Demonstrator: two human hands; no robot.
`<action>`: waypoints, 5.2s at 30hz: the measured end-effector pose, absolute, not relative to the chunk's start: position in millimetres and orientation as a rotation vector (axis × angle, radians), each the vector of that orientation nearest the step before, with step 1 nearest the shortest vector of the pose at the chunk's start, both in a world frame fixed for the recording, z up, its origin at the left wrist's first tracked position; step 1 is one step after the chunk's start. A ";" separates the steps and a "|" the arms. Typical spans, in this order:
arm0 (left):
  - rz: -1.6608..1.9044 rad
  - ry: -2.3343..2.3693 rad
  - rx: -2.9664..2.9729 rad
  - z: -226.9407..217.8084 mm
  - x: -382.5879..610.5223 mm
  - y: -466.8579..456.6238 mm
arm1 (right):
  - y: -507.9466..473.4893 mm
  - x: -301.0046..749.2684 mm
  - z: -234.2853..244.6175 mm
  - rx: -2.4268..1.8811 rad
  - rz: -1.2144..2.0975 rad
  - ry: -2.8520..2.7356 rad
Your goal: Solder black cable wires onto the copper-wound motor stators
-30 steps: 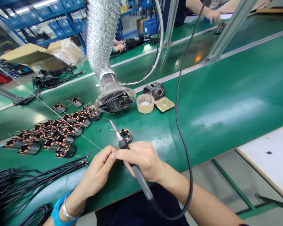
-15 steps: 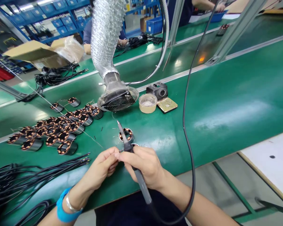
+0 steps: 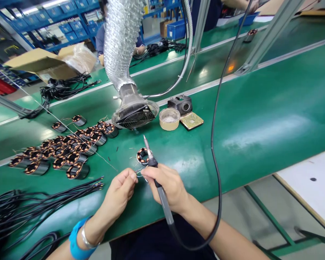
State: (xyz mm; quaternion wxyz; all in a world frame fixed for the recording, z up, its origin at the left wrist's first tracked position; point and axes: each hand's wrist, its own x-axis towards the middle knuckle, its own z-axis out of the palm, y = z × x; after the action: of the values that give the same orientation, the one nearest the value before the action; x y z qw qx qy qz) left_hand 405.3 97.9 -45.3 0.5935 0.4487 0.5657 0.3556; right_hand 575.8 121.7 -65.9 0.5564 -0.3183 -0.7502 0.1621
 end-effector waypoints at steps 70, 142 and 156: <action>0.806 1.568 1.513 -34.5 410.0 95.4 | 89.5 610.5 -19.4 -0.825 0.515 -1.591; 0.908 1.350 1.033 -43.6 393.6 111.0 | 161.5 583.4 -60.0 -0.338 0.678 -2.012; 0.687 1.397 1.030 -23.4 384.4 109.1 | 167.7 586.5 -47.7 -0.392 0.736 -1.966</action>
State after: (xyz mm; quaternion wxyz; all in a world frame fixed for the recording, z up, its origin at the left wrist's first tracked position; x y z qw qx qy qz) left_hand 384.4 109.1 -23.4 0.5949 0.4435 0.6015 0.2959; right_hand 586.5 167.7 -47.7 0.4820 -0.1607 -0.8067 0.3018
